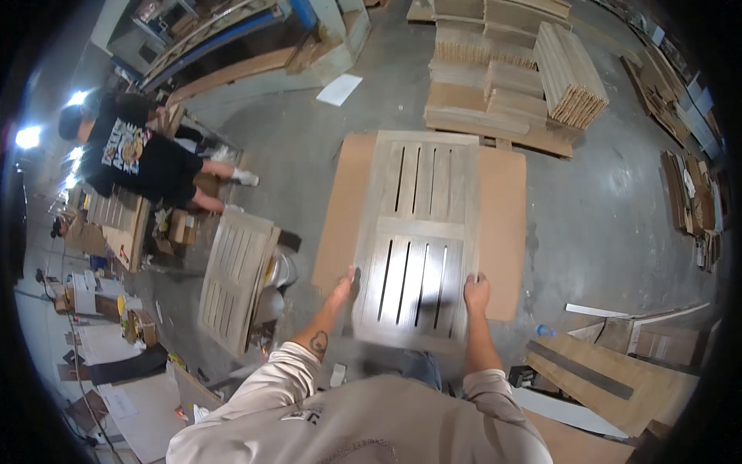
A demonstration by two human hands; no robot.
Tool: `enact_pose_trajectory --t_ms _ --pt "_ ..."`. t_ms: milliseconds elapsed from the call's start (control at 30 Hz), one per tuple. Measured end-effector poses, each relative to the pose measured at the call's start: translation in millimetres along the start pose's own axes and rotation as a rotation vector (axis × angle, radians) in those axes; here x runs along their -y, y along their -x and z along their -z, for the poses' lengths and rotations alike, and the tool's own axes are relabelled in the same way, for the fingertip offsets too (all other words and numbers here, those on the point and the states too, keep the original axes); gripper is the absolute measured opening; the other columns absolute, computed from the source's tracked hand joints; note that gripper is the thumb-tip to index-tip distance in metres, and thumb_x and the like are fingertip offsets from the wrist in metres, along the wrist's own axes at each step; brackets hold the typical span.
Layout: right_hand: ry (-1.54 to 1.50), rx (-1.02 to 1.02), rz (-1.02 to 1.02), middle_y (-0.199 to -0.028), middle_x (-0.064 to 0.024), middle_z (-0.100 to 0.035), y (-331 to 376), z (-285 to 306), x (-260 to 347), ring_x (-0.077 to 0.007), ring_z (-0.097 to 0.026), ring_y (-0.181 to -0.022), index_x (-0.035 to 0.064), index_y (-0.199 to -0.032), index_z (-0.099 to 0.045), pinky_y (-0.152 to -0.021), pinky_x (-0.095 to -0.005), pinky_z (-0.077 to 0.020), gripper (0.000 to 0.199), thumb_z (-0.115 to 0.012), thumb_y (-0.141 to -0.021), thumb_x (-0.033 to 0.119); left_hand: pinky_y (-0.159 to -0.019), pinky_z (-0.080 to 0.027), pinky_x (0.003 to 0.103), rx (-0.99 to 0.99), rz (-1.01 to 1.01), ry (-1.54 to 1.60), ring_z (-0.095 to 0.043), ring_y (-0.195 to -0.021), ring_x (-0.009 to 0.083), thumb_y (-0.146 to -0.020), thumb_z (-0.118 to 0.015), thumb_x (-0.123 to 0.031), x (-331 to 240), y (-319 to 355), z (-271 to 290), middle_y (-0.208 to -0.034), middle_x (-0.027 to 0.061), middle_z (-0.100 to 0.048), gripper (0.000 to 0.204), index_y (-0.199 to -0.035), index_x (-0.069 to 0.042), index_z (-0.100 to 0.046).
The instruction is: The person touches and turns wooden slatted panels on a workbench, wipes them with a cloth, and carries them by hand to stack them onto a pile.
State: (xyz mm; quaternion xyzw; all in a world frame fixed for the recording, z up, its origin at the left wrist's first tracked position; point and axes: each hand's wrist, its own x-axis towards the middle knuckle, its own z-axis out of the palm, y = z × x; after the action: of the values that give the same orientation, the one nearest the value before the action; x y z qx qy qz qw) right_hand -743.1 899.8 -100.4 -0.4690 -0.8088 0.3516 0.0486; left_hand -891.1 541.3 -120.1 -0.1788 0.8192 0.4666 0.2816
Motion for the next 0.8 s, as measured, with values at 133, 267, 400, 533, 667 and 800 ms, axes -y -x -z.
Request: enact_pose_trajectory --t_ms 133,267,400,533,667,800 --pt "-0.043 -0.059 0.005 -0.107 -0.0306 -0.062 20.2 -15.2 -12.1 -0.043 -0.057 -0.107 -0.012 -0.108 -0.059 -0.096 -0.043 -0.0433 0.045 -0.059 -0.081 0.023 -0.099 -0.04 0.038 0.064 -0.115 -0.137 -0.056 -0.113 0.0284 -0.09 -0.042 -0.064 43.6 3.9 21.8 -0.12 0.0186 -0.061 0.076 -0.125 0.002 -0.056" --pt "0.131 0.001 -0.287 -0.113 -0.0297 -0.06 31.5 -56.7 -112.7 -0.0394 -0.061 -0.103 -0.0135 -0.118 -0.052 -0.09 -0.0404 -0.0468 0.059 -0.065 -0.077 0.028 -0.075 -0.049 0.029 0.178 0.095 0.148 -0.062 -0.08 0.015 -0.092 -0.049 -0.056 35.5 103.1 45.4 -0.093 0.0084 -0.068 0.062 -0.117 -0.001 -0.062" --pt "-0.059 0.195 -0.409 -0.112 -0.031 -0.06 88.3 -89.6 -160.4 -0.0387 -0.059 -0.108 -0.0132 -0.13 -0.036 -0.096 -0.0393 -0.0446 0.078 -0.066 -0.075 0.033 -0.053 -0.043 0.025 0.217 0.288 0.379 -0.053 -0.062 0.0081 -0.093 -0.052 -0.049 183.1 177.4 105.5 -0.072 -0.0004 -0.059 0.042 -0.089 -0.009 -0.063" --pt "0.309 0.292 -0.403 -0.109 -0.0282 -0.061 106.4 -87.7 -140.1 -0.0395 -0.061 -0.1 -0.0101 -0.123 -0.045 -0.092 -0.0401 -0.0465 0.073 -0.071 -0.072 0.036 -0.042 -0.032 0.023 -0.13 0.538 0.776 -0.044 -0.05 0.0073 -0.095 -0.049 -0.042 254.4 254.9 134.0 -0.063 -0.0033 -0.048 0.032 -0.082 -0.014 -0.054" --pt "-0.048 0.279 -0.728 -0.12 -0.0189 -0.057 128.3 -40.9 -85.5 -0.0363 -0.055 -0.109 0.0047 -0.122 -0.052 -0.09 -0.0525 -0.0446 0.066 -0.074 -0.072 0.042 -0.048 -0.038 0.024 -0.317 0.529 0.888 -0.05 -0.054 0.0097 -0.096 -0.047 -0.037 318.0 320.5 168.7 -0.066 -0.0006 -0.052 0.027 -0.088 -0.012 -0.053" --pt "-0.09 0.502 -0.67 -0.133 -0.0118 -0.051 117.0 -26.3 -95.2 -0.0329 -0.044 -0.124 0.0118 -0.127 -0.051 -0.094 -0.0599 -0.0382 0.063 -0.071 -0.079 0.047 -0.06 -0.047 0.032 -0.32 0.414 0.667 -0.058 -0.065 0.016 -0.094 -0.051 -0.038 343.1 357.3 185.1 -0.076 0.002 -0.06 0.035 -0.097 -0.004 -0.059"
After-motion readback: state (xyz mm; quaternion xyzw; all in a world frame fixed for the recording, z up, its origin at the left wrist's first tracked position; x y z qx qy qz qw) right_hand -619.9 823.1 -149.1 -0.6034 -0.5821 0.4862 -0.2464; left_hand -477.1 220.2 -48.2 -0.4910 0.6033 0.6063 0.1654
